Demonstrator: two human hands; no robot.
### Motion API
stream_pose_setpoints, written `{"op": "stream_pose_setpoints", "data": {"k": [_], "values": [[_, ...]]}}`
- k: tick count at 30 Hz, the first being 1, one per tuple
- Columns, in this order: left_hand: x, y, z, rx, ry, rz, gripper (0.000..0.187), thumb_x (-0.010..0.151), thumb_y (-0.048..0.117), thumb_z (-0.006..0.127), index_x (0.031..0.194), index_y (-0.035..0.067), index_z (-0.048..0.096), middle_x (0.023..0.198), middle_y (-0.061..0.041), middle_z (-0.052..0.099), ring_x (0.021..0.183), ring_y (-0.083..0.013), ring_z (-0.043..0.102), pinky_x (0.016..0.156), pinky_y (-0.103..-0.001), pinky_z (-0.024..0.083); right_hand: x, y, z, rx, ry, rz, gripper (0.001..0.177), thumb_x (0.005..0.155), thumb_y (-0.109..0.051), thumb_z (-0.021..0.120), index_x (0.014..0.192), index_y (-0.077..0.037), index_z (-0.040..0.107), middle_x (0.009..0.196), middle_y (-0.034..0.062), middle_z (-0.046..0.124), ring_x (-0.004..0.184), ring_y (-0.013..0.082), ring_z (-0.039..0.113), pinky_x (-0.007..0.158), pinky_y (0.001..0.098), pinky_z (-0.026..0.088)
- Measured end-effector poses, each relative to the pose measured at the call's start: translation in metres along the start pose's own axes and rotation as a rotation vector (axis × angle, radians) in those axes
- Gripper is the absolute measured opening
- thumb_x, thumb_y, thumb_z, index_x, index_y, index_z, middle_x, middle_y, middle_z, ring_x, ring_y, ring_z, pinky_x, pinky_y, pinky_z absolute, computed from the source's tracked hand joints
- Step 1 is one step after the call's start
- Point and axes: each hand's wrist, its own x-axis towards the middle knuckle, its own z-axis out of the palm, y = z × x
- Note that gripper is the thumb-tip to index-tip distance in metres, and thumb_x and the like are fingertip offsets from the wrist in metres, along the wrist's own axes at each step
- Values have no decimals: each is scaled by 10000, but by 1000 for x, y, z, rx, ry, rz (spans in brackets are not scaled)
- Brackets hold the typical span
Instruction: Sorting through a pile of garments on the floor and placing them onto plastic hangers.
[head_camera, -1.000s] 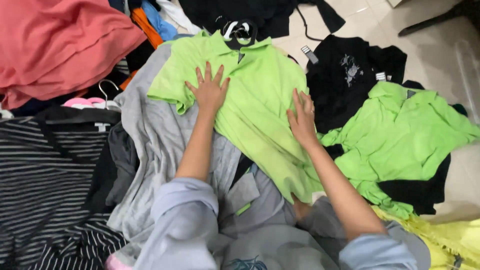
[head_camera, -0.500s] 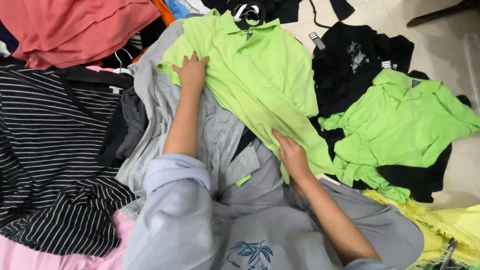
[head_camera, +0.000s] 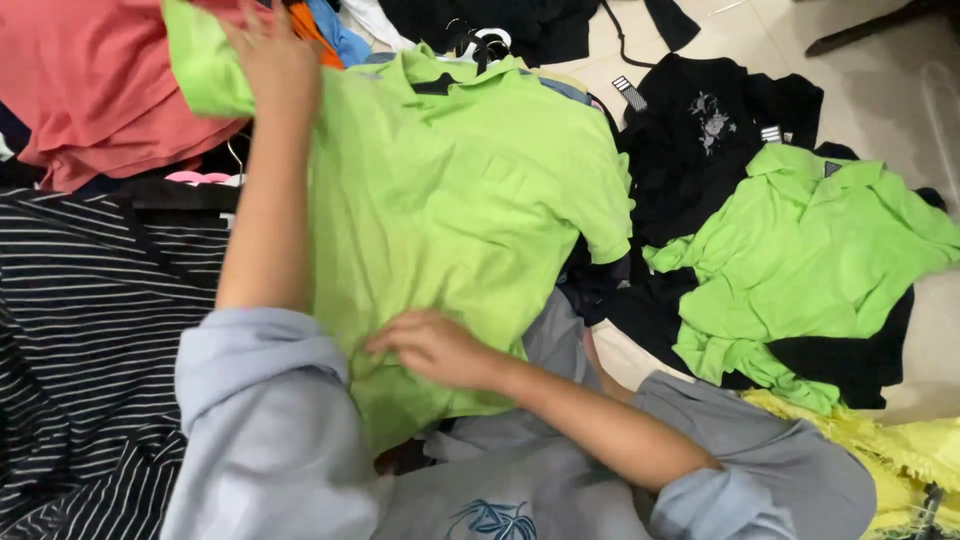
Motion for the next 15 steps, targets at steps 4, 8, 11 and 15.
{"op": "stream_pose_setpoints", "data": {"k": [4,8,11,15], "values": [[-33,121,-49,-329,-585,-67,626,993,639,401,1538,336,457,1706,-53,155,1530,-399,-59,1005,-910,-44,-11,99,-58,-748,451,192,512,856,-121,651,1357,-228,650,1469,21,563,1348,314,523,1089,500,358],[-57,161,-78,-364,-852,-114,551,1089,575,279,1616,416,296,1739,-22,148,1586,-379,34,1075,-882,58,-16,127,-108,-800,315,631,500,1025,-313,573,1519,-340,494,1654,107,291,1500,511,226,1055,839,234],[-70,167,-42,-435,-816,-133,574,1062,647,239,1612,511,153,1738,53,23,1587,-358,5,1045,-920,127,-17,144,-102,-815,205,788,539,1048,-402,465,1579,-418,374,1707,98,203,1533,518,141,1051,881,115],[-72,170,-33,-418,-809,-120,597,1059,645,243,1622,489,123,1740,54,-8,1588,-345,-30,1033,-939,98,-24,164,-97,-844,173,789,603,1025,-429,485,1600,-451,302,1725,105,148,1551,500,99,1061,879,94]]}}
